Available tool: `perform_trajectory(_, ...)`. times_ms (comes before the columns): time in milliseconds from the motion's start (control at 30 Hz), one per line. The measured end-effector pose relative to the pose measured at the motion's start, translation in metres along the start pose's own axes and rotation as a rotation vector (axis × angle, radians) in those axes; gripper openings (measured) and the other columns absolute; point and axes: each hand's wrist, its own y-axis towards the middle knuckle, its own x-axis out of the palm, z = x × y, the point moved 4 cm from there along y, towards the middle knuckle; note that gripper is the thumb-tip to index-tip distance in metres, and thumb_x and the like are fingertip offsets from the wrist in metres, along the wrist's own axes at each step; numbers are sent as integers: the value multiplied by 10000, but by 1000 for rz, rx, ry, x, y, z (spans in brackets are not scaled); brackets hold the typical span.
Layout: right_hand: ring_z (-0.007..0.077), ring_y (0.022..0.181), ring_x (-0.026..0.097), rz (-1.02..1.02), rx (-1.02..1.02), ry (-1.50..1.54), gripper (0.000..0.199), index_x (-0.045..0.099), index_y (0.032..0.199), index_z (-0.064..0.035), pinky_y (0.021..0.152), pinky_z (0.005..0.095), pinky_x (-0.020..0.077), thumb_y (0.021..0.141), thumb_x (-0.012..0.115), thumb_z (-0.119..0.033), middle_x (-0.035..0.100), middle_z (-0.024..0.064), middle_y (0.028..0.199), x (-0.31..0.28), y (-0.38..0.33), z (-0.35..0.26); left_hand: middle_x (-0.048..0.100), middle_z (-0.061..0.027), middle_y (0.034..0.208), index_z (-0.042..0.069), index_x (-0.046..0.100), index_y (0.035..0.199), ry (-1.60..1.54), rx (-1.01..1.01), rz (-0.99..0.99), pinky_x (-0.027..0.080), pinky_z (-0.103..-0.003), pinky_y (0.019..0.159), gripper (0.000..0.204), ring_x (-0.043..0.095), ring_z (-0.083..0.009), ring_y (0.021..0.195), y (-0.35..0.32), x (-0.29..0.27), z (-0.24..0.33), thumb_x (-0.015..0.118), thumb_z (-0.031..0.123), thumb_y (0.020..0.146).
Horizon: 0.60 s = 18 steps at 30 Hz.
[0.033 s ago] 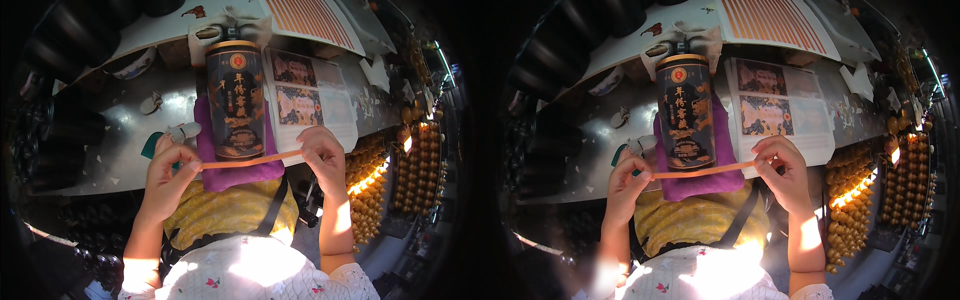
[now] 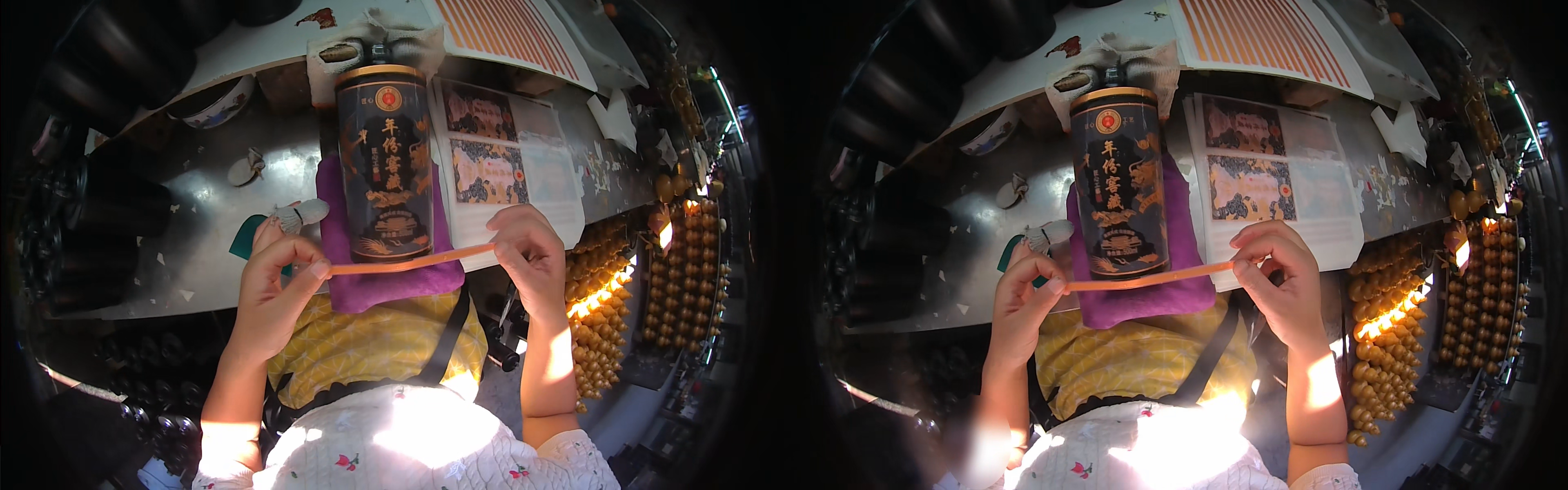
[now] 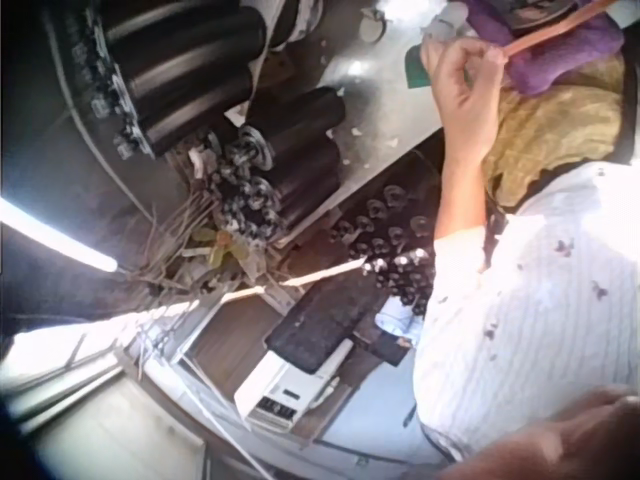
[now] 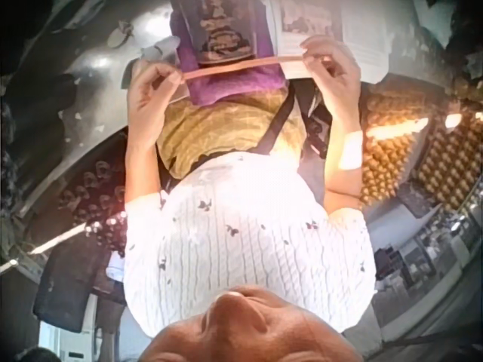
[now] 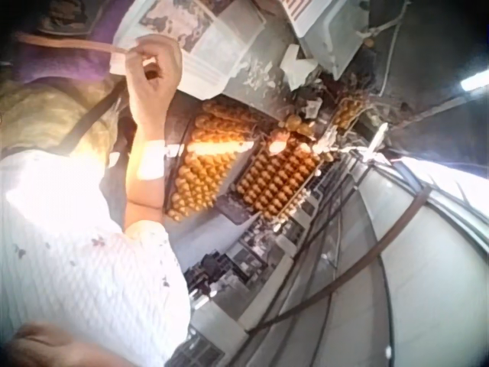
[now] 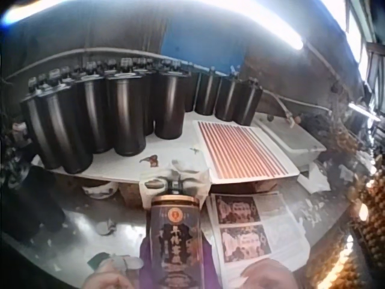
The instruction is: The person applies a printed label to a black cylindrical can, smoothing it out with a blue plastic scraper. They then apply a thin orange strip around the top rim of the can, pressing it down by hand. The process is repeated for a second can.
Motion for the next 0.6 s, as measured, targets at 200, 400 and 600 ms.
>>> perform_trajectory(200,43,658,455,36,3,93,121,615,802,-12,518,181,330,886,657,-88,603,99,1048,-4,-2,12,564,-58,944,73,627,793,-30,5,38,281,-365,1027,174,451,-222,1087,-1,4,-1,736,195,851)
perform_trajectory(400,53,713,523,71,139,272,27,620,831,-24,515,180,379,844,632,-4,633,78,1057,-16,-7,27,547,-66,922,67,627,781,168,112,58,293,-357,1012,205,465,-225,1032,6,10,4,770,207,826)
perform_trajectory(600,61,697,520,90,139,336,27,602,836,-24,480,170,377,856,607,-7,630,102,1053,-16,-7,27,546,-41,889,65,635,775,-50,49,100,319,-329,927,198,467,-192,956,3,9,-2,771,200,827)
